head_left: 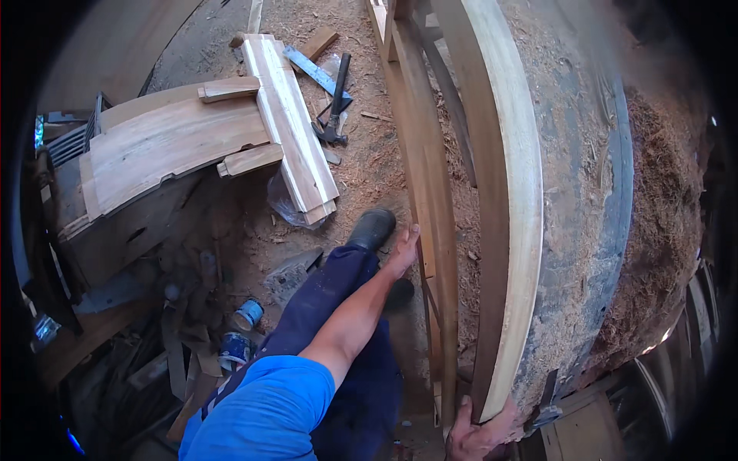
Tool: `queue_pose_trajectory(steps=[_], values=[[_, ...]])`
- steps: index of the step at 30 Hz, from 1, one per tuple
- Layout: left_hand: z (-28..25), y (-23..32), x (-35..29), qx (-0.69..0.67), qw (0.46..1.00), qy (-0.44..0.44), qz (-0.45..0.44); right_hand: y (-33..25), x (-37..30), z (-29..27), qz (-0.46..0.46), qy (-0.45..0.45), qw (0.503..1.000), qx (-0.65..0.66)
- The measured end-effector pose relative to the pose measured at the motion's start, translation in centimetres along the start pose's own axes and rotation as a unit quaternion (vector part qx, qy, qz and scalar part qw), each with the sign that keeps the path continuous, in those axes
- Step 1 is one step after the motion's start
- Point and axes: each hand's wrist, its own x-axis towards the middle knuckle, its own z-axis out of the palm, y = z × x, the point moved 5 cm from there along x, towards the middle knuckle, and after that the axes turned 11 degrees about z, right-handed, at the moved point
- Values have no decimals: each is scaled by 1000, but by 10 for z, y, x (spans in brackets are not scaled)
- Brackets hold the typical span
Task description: The person aligns wooden components of a furniture frame, using a square to check for vertical alignment and a hammer to tap the pieces together at their joints.
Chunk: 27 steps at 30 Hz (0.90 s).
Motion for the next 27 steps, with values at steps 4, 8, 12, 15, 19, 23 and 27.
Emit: queue_pose_trajectory(steps=[4, 8, 12, 15, 19, 23, 27], values=[[-52, 28, -15, 172, 982, 66, 32, 23, -10, 18, -53, 59, 994, 78], [-175, 108, -36, 241, 934, 229, 132, 0, -15, -5, -75, 85, 990, 81], [-314, 185, -57, 255, 850, 414, 205, -19, -34, -37, -169, 193, 965, 62], [-357, 243, -54, 454, 740, 372, 328, -46, -68, -62, -218, 244, 941, 84], [-446, 205, -27, 239, 839, 474, 119, -93, -95, -30, -237, 62, 956, 161], [-404, 189, 18, 10, 928, 369, 38, -117, -93, 22, -221, -94, 948, 211], [-423, 181, 3, 48, 875, 476, 72, -140, -84, 46, -204, -188, 931, 236]])
